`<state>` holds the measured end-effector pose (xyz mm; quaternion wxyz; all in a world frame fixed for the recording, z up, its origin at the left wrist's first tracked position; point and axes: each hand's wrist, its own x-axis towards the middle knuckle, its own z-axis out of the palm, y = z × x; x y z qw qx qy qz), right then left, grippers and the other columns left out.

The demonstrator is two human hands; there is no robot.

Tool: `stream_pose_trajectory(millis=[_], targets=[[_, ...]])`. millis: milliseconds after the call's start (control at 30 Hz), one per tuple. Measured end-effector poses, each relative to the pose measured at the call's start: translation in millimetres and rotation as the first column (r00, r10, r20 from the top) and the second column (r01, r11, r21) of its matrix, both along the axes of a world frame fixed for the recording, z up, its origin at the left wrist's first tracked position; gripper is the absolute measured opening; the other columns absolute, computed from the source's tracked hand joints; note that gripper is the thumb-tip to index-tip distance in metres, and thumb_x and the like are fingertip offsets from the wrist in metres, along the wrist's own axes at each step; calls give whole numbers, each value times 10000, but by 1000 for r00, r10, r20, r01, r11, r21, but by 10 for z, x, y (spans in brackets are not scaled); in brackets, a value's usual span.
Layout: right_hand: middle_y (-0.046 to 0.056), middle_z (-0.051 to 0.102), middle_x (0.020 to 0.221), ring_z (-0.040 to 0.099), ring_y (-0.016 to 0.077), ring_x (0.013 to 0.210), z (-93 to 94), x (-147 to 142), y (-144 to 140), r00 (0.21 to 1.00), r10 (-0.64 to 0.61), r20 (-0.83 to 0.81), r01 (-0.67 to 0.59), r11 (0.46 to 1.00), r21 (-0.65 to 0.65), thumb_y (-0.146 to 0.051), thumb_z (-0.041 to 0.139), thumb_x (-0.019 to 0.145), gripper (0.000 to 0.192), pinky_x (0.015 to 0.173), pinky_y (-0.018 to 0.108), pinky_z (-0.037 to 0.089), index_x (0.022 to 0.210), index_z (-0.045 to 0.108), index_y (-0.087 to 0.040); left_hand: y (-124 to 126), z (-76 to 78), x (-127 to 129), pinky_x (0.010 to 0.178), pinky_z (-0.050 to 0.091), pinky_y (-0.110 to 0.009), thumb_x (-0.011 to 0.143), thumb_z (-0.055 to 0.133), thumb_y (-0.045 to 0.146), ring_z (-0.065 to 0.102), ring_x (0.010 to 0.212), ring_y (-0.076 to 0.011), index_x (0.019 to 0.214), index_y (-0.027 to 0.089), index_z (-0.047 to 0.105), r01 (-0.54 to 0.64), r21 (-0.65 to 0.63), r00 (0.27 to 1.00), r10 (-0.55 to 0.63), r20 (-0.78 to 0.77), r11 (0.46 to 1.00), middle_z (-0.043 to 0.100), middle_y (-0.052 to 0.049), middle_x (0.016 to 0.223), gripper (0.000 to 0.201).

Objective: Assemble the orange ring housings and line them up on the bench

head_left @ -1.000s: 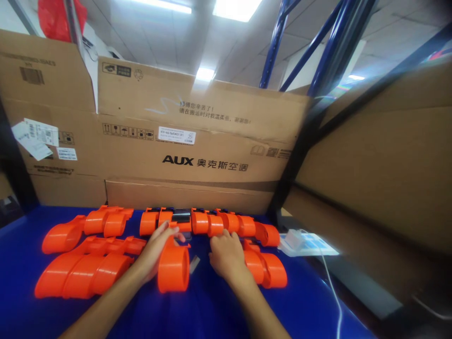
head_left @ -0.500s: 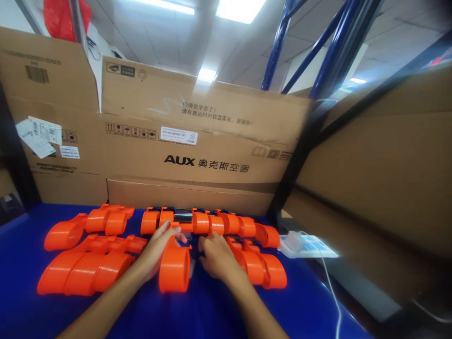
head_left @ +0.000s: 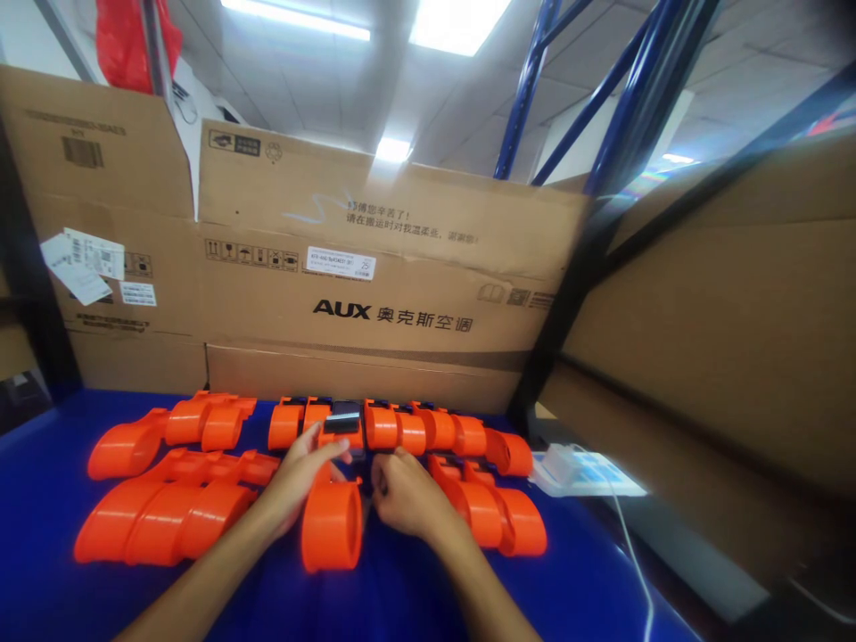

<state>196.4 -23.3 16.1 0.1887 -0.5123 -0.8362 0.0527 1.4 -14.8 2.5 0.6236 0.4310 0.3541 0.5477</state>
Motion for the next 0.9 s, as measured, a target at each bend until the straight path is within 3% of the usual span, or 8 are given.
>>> stream_pose_trajectory(millis=[100,267,367,500,633,767,900], targets=[[76,681,867,620,232,831,-5,-14,-17,999,-47,16,47,999,19,-162,654,767,79,695,290,421,839,639,-193,-13,10,2,536,510,-267,696,810,386,630,492,-132,1038,198,602,-3,-3,1000,4,5,1000,692,-1,773,442],[106,662,1112,580,274,1054,-9,-8,-23,997,-3,83,3,1000,-5,-259,710,776,334,910,358,414,1103,670,-206,-20,22,-7,519,500,-264,677,819,404,627,488,-137,1017,190,610,-17,4,1000,17,-4,1000,690,-8,762,453],[111,661,1088,575,270,1055,-31,-25,-9,990,40,138,-35,998,-44,-286,664,822,255,920,358,416,1055,701,-189,-18,13,-10,515,494,-262,684,813,407,627,493,-135,1014,188,609,-11,7,1000,11,-8,1000,691,-11,777,446],[124,685,1035,596,254,1039,-46,-48,22,994,37,100,-38,999,7,-195,612,837,177,912,333,432,969,723,-156,-23,11,-9,519,487,-253,699,804,402,632,510,-130,1033,179,613,-19,21,999,20,-25,1000,693,-15,793,445],[70,724,940,648,218,901,6,-36,58,986,85,-146,-77,995,59,-135,563,849,202,809,297,483,959,723,-192,-33,39,-4,531,499,-260,675,821,401,633,498,-135,1024,188,611,-21,11,1000,21,1,1000,688,0,764,460],[23,702,741,634,199,690,51,-54,91,856,128,-500,-68,988,135,-265,553,920,170,631,281,503,965,707,-209,-21,38,3,506,492,-257,682,821,427,631,490,-138,1057,195,602,-31,15,999,32,-13,999,688,1,771,493],[9,670,718,606,180,655,42,-109,79,753,184,-632,-85,979,184,-403,527,960,249,589,260,485,953,672,-201,4,-5,14,499,490,-250,715,791,473,631,491,-135,1092,189,606,-56,55,996,60,-70,997,685,-2,763,506]])
